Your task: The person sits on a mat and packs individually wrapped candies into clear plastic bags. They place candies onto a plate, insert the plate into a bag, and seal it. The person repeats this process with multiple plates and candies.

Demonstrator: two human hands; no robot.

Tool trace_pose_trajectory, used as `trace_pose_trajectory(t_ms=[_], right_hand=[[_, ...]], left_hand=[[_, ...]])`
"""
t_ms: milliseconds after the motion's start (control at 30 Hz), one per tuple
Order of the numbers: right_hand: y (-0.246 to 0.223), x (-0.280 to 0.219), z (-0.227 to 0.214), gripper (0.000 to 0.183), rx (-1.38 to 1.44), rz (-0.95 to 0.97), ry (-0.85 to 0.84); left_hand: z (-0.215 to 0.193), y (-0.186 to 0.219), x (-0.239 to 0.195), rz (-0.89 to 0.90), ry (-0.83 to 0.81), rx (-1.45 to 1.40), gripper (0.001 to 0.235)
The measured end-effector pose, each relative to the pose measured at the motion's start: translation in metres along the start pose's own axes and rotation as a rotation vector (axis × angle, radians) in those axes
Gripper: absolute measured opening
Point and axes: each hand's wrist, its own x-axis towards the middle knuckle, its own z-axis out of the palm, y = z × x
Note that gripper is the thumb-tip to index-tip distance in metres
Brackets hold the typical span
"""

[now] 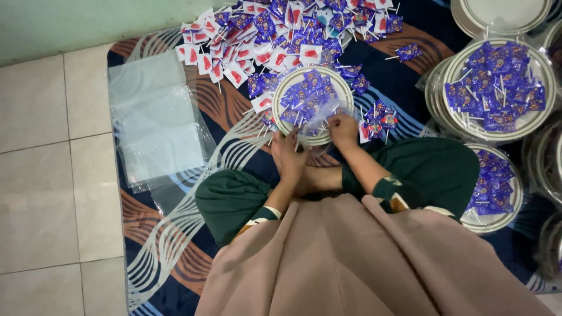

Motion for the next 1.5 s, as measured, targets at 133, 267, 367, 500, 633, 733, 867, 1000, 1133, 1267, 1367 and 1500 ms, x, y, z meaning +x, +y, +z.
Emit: trace_pose_trajectory(t_ms=[133,267,367,500,633,733,867,1000,1133,1267,1367,1500], right_hand=[[-0.05,-0.008,0.005,0.011,0.031,0.103,0.088],[-0.052,-0.002,0.024,0.017,0.422,0.169,0.069],[-0.089,-0.02,-0.01,0.027,0.859,0.206,-0.041],[-0.082,-0.037,-0.032,0.026,1.052,0.398,-0.102],[-0.079,-0.058,-0.077,0.028,0.691,0.258,-0.093],[-0.091,-0.074,-0.108,0.021,0.857,0.241,-0.204],[-0.095,-0.078,-0.143,0.013,0.888,0.192,-0.386],[-0.077,-0.076,-0.16,0.016,0.602,0.012,-0.559],[-0.051,-0.061,-0.152,0.021,-0.046,-0.392,-0.576],[-0.014,-0.04,-0.137,0.016,-0.395,-0.216,-0.41],[-0.012,-0.035,-0.136,0.01,-0.492,-0.139,-0.279],[-0.007,-0.019,-0.113,0.009,-0.483,-0.094,-0.174]], left_hand=[[-0.007,0.002,-0.003,0.006,-0.037,0.02,0.072],[-0.02,0.015,-0.001,-0.056,-0.027,0.015,0.064],[-0.006,-0.013,0.002,-0.018,0.05,0.058,0.059],[-0.015,0.003,0.0,-0.004,0.093,-0.105,0.046],[-0.024,0.018,0.003,-0.059,0.053,-0.296,0.053],[0.003,-0.023,-0.012,0.005,0.029,-0.238,0.047],[0.015,-0.031,-0.019,0.2,0.004,0.081,0.038],[-0.014,0.021,-0.017,0.466,-0.123,-0.003,0.027],[-0.014,0.041,-0.017,0.53,-0.126,0.046,0.022],[-0.006,0.014,-0.002,0.59,0.107,0.306,0.04],[0.013,-0.011,-0.004,0.515,0.089,0.487,0.04],[0.046,-0.045,-0.005,0.45,0.168,0.659,0.065]])
